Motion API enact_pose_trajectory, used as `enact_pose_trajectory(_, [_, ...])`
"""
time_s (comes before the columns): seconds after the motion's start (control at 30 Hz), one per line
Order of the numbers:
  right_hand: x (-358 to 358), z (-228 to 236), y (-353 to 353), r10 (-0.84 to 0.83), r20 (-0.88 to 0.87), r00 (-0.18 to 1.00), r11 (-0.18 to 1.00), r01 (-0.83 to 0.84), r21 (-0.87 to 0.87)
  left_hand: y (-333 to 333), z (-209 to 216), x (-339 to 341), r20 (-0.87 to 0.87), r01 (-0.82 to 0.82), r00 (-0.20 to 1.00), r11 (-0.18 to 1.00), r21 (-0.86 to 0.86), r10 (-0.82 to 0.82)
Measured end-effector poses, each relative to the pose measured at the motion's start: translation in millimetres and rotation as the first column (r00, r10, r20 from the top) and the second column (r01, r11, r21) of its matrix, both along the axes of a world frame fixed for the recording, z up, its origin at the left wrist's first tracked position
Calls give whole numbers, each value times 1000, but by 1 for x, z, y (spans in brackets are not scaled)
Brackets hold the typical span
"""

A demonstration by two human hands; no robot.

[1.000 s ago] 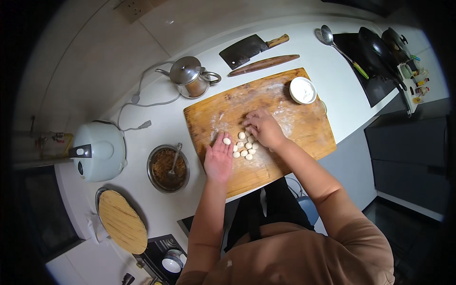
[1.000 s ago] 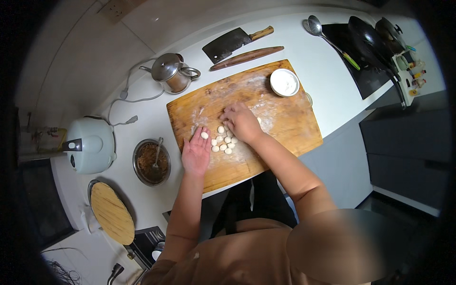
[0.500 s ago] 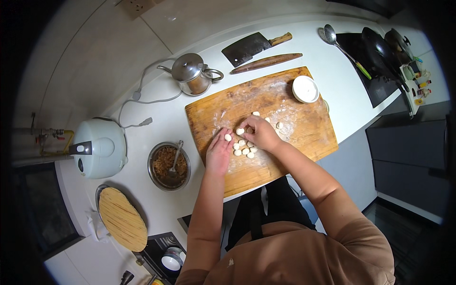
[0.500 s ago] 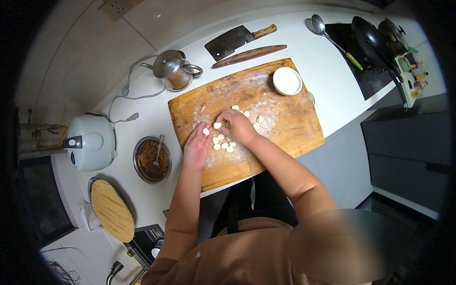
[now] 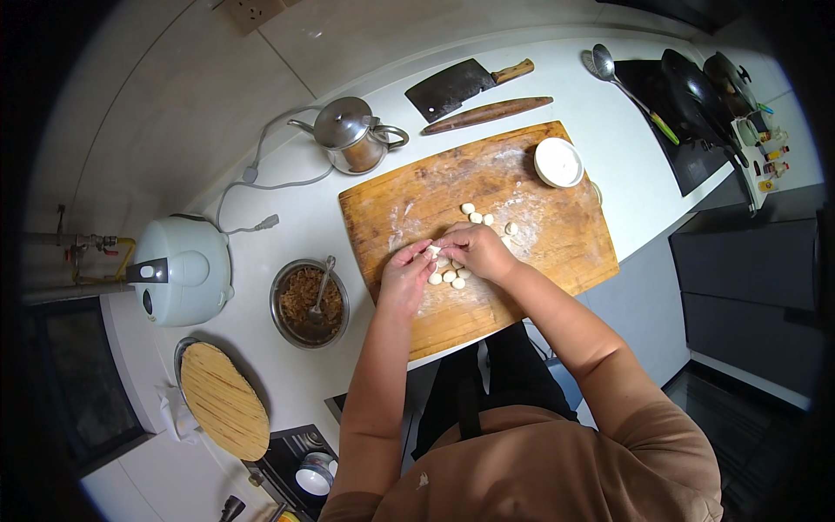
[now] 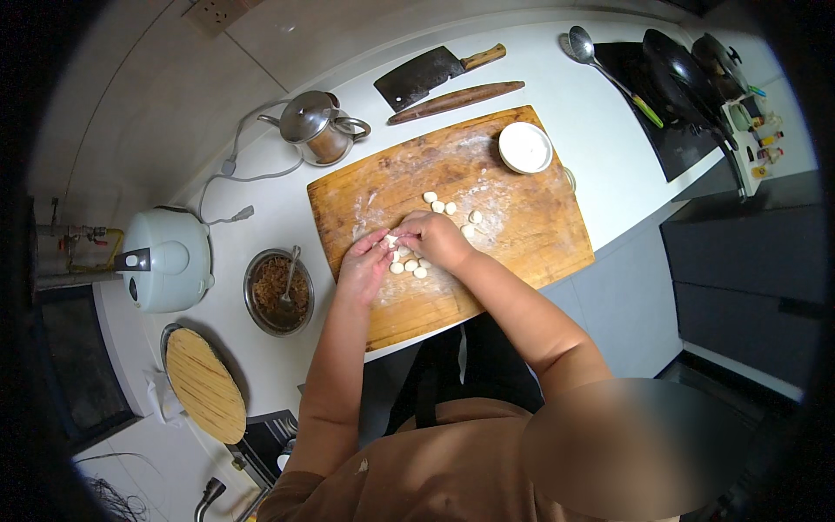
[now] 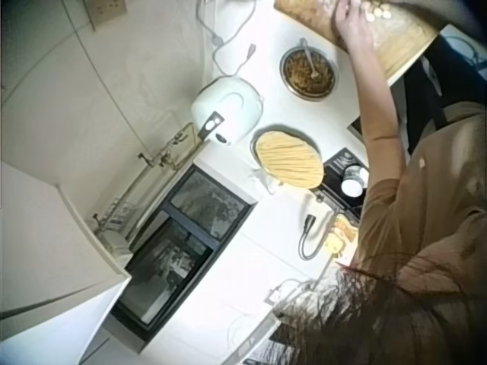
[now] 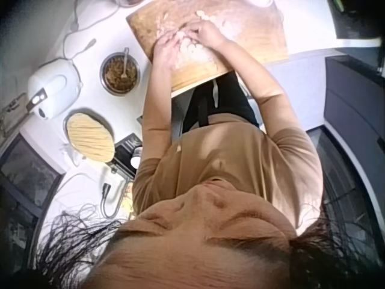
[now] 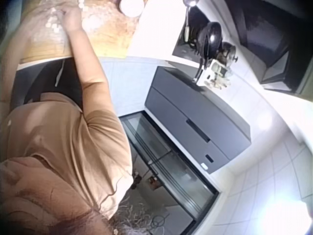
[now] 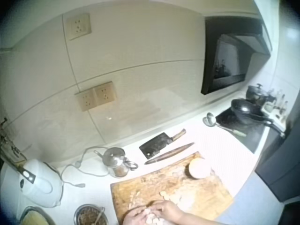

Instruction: The person rolls small dough balls into flat circular discs using a wooden rolling pin on a floured cutting board. The person repeatedly picks up a dough ball, flattens it with the rolling pin, and places the finished disc aside on the board.

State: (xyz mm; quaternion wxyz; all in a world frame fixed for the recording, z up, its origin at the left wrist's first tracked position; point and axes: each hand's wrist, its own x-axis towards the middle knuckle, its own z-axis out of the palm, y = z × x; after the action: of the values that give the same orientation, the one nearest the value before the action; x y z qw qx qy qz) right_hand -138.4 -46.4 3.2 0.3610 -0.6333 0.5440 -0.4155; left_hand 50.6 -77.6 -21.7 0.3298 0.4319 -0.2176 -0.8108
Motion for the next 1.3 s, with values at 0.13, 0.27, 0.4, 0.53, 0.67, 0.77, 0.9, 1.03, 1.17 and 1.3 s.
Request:
enact_pose_trajectory(0.13, [2,7,1,25,-42,999,998,-27,-52,0,5,-1,3,41,999,997,62,-41])
enact_pose_trajectory(0.27, [5,10,7,29,-67,997,999,-30,-25,1,4,2,7,70,997,995,67,-71])
enact_pose_trajectory(0.4, [10,2,21,17,-59,998,1000,-18,-7,8,5,10,59,128,990,990,52,-130])
enact_pose_trajectory(0.53, [20,0,37,-62,-3,998,997,62,39,11,-5,15,55,156,985,985,77,-161])
enact_pose_trajectory(0.67, [28,-8,45,-134,-2,991,990,134,48,15,-7,15,73,164,983,982,89,-171])
enact_pose_trajectory(0.77, [32,-8,48,-153,43,987,987,150,50,16,-16,20,49,185,981,980,75,-189])
enact_pose_trajectory(0.9, [32,-10,48,-138,32,990,990,138,10,17,-21,24,30,209,977,977,49,-211])
enact_pose_trajectory(1.03, [35,-9,48,-155,32,987,988,154,29,17,-16,22,51,190,980,980,63,-194])
enact_pose_trajectory(1.17, [37,-1,48,-161,47,986,986,159,43,16,-13,23,21,243,970,970,21,-243])
enact_pose_trajectory(1.3, [36,3,50,-178,91,980,983,172,68,14,-7,18,51,301,953,953,-25,-299])
